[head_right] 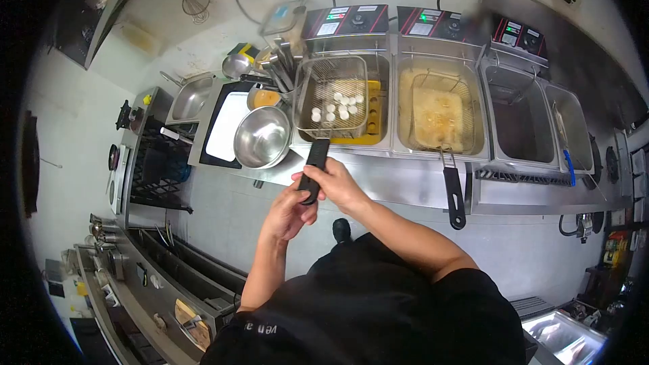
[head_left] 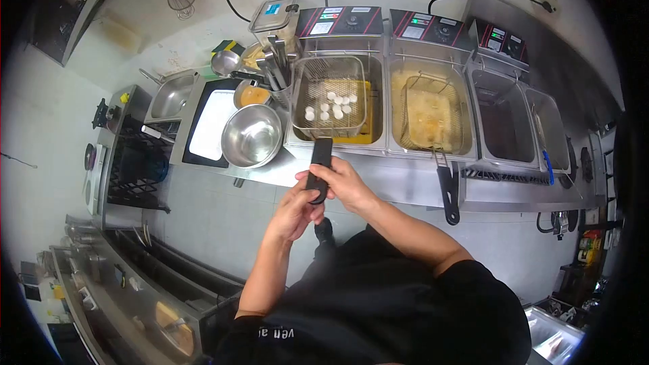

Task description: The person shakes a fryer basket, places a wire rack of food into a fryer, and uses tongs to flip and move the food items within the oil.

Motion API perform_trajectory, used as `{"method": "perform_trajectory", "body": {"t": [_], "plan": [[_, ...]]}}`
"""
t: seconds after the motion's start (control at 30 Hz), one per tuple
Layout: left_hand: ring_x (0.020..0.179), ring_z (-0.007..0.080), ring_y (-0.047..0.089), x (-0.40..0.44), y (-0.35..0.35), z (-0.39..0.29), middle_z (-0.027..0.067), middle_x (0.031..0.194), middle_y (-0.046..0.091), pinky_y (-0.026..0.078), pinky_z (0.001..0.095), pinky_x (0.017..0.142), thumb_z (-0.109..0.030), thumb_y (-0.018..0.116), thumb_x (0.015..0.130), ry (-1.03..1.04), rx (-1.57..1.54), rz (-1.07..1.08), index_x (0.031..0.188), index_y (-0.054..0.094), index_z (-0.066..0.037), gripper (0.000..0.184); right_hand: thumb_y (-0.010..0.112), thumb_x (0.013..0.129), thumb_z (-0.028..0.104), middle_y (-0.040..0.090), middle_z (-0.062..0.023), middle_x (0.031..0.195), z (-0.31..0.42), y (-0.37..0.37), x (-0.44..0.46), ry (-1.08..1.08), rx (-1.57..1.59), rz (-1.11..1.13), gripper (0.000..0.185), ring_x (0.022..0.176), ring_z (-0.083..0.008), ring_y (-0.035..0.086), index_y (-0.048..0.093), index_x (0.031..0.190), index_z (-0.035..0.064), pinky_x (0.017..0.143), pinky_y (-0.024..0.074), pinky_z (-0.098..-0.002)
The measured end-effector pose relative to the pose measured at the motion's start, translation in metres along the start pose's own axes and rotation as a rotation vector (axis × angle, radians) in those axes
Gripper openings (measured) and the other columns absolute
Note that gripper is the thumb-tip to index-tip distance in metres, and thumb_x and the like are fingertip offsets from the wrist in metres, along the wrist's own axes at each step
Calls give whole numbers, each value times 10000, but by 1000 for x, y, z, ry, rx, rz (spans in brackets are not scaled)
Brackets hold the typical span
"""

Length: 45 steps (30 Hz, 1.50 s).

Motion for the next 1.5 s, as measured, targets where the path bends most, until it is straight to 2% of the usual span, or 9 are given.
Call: {"method": "perform_trajectory", "body": {"t": [0.4, 0.6, 0.63, 0.73, 0.8, 0.93, 1.07, 1.27, 1.5], "plan": [[597, 119, 487, 48, -35, 21, 58, 971, 587, 440, 263, 529, -189, 552, 899, -189, -48, 184, 1102, 493, -43, 257, 546, 919, 236, 680, -129, 1020, -27, -31, 27, 84, 17, -217, 274, 461, -15, 366, 586, 997, -24, 458, 369, -188], [611, 100, 505, 52, -47, 41, 53, 965, 599, 458, 252, 538, -346, 528, 942, -301, 96, 221, 1130, 495, -65, 340, 513, 939, 408, 670, -136, 1029, -35, -41, 22, 175, -97, -293, 428, 586, -77, 556, 574, 1050, -1, 466, 378, -148], [610, 98, 506, 51, -48, 43, 60, 979, 604, 464, 252, 543, -392, 506, 945, -324, 115, 229, 1153, 491, -65, 387, 479, 934, 493, 668, -122, 1001, -36, -45, 19, 184, -189, -289, 516, 719, -120, 619, 572, 1070, 3, 511, 432, -188], [601, 94, 505, 48, -54, 49, 80, 1025, 615, 477, 248, 553, -479, 447, 951, -391, 132, 253, 1213, 481, -62, 493, 478, 926, 515, 660, -101, 972, -50, -65, 14, 216, -257, -306, 553, 811, -146, 631, 580, 1088, -4, 594, 489, -255], [597, 92, 507, 44, -61, 53, 86, 1024, 618, 485, 245, 557, -457, 466, 950, -394, 138, 293, 1221, 484, -53, 487, 501, 922, 499, 650, -89, 961, -41, -72, 4, 263, -335, -334, 557, 850, -174, 624, 591, 1103, -20, 674, 508, -319], [600, 90, 510, 33, -85, 46, 89, 1025, 617, 487, 240, 557, -414, 501, 947, -386, 147, 260, 1219, 492, -48, 456, 588, 876, 419, 675, -178, 878, 33, -79, 2, 115, -1197, -400, 488, 789, -265, 653, 614, 1104, -11, 723, 500, -366], [599, 87, 512, 24, -113, 29, 81, 1000, 612, 487, 233, 560, -352, 547, 936, -331, 109, 144, 1214, 499, -57, 408, 629, 845, 308, 668, -199, 931, 139, -17, 37, -21, -1316, -540, 377, 880, -317, 654, 625, 1104, 34, 763, 495, -395], [582, 76, 504, 20, -116, -11, 61, 949, 614, 468, 227, 559, -315, 558, 935, -205, 92, 105, 1184, 512, -64, 356, 549, 838, 133, 649, -192, 1020, 194, 46, 198, -486, -1698, -303, 251, 987, -339, 611, 657, 1047, 44, 862, 478, -416], [595, 79, 512, 11, -143, -54, 57, 935, 612, 472, 237, 578, -282, 544, 945, -116, 152, 128, 1149, 548, -74, 292, 667, 693, 71, 658, -174, 1011, 137, 56, 320, -165, -2059, -1, 356, 953, -312, 635, 656, 1049, 52, 811, 514, -395]]}}
Point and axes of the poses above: each hand's wrist, its own x-axis towards the middle knuckle, its own y-axis out of the palm, z = x × y, the point moved 8 cm from there along x, towards the middle knuckle
